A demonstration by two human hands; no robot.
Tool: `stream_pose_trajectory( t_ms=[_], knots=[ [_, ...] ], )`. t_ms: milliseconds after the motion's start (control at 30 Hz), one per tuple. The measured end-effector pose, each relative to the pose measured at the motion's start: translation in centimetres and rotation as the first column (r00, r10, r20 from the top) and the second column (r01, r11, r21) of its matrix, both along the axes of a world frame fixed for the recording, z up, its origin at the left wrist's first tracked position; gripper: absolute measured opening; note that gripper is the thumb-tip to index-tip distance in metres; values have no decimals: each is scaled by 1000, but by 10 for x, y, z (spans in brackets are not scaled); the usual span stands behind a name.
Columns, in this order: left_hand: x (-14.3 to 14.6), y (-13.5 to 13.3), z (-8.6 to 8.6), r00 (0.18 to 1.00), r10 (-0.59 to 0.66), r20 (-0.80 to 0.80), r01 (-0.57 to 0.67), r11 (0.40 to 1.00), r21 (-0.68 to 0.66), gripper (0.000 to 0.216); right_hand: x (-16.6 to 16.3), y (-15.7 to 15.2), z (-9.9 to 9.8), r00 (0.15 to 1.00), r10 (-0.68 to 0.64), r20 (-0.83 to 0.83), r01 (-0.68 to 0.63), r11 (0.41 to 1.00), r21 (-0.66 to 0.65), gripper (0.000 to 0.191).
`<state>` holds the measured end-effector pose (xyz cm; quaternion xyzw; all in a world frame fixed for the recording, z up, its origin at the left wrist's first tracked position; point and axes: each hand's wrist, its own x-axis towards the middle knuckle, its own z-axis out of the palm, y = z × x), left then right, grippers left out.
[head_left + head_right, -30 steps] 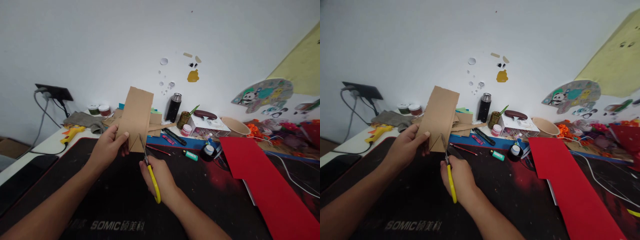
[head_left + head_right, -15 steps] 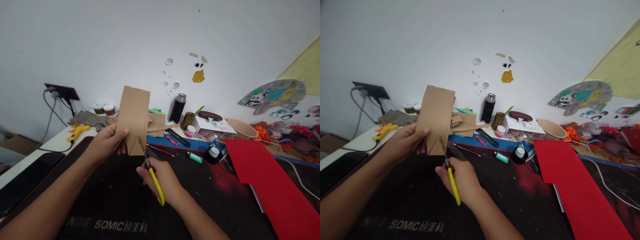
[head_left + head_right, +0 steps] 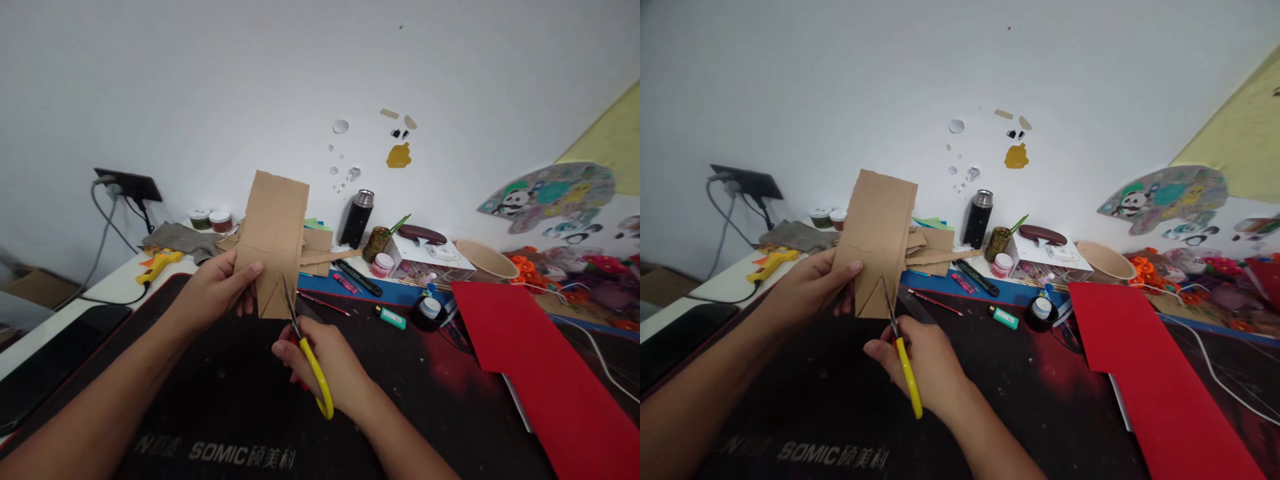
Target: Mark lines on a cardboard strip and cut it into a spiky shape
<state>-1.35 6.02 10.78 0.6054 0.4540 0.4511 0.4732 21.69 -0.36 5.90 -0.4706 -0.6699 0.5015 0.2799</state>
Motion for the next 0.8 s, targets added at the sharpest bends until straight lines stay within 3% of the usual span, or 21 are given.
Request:
stream_pose_trajectory(
  t_ms=[500,800],
  knots=[
    [0,3,-8,997,1,-83,-5,998,-56,40,-3,1,-10,999,-35,8,35,999,4,32],
    [4,3,-9,996,13,-86,-18,998,-58,39,-4,0,-7,989,-72,131,67,997,44,34]
  ],
)
